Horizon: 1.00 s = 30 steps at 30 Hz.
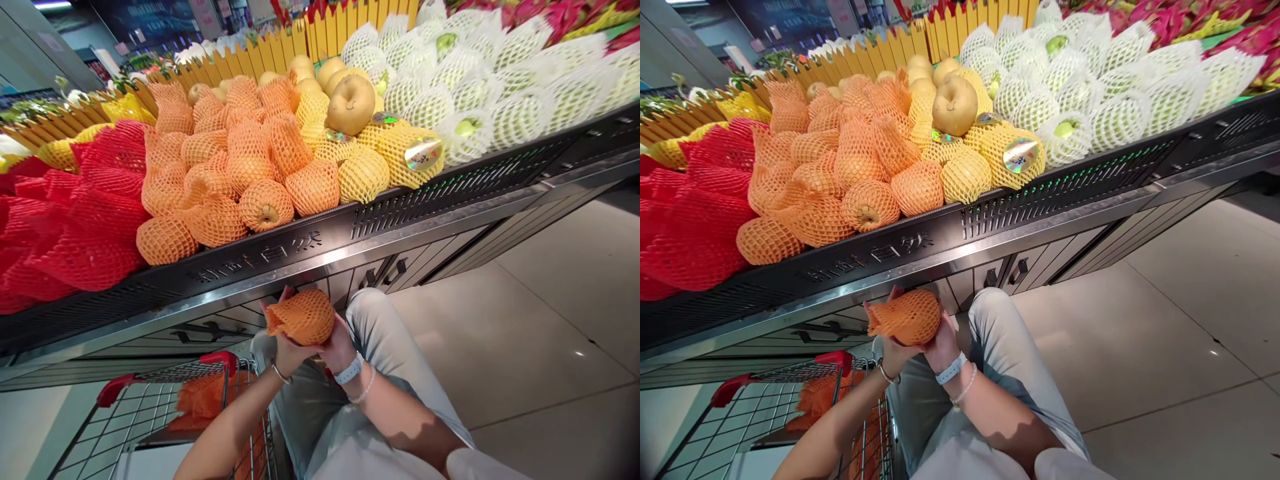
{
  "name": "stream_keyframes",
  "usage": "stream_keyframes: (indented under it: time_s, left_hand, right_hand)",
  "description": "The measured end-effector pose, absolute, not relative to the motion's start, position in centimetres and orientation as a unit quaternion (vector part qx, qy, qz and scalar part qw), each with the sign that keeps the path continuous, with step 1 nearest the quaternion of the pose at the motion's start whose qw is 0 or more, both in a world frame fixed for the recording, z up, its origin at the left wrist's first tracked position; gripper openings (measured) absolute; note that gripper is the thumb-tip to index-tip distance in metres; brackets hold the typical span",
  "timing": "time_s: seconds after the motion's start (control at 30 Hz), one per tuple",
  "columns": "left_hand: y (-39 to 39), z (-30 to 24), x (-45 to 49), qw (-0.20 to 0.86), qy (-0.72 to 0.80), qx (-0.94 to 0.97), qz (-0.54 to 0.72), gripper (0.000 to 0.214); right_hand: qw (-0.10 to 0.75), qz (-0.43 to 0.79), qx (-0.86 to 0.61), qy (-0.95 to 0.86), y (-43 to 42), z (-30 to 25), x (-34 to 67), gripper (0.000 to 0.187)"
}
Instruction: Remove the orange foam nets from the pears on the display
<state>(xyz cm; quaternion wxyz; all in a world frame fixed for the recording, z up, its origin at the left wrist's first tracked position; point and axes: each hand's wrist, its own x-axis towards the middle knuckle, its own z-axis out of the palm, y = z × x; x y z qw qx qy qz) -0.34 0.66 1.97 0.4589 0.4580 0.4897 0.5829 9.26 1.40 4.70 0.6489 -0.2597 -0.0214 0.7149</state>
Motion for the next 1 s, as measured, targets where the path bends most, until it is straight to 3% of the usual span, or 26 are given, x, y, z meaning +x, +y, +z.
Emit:
stream_keyframes:
  time_s: [0.27,0.4,0.6,0.77,0.87,1.0]
  left_hand:
    - [0.8,4.1,-0.2,0.624,0.415,0.204,0.63,0.063]
    - [1.7,4.9,-0.7,0.651,0.386,0.164,0.633,0.053]
    - [0.2,2.1,-0.3,0.656,0.365,0.33,0.572,0.075]
    - [0.0,2.1,0.5,0.589,0.297,0.483,0.575,0.106]
    - [0.5,3.2,0.5,0.529,0.339,0.51,0.588,0.116]
    - [0.3,4.2,0.3,0.544,0.428,0.464,0.553,0.123]
  right_hand:
    - [0.749,0.599,-0.263,-0.105,0.9,6.3,8.3,0.047]
    - [0.798,0.52,-0.267,-0.15,1.4,5.0,8.1,0.044]
    - [0.808,0.462,-0.292,-0.22,1.7,4.3,7.9,0.053]
    - [0.749,0.618,-0.237,-0.028,3.3,4.8,9.8,0.032]
    - [0.707,0.675,-0.209,0.009,3.6,4.9,10.7,0.028]
    - [0.683,0.691,-0.237,-0.007,2.6,5.6,10.2,0.028]
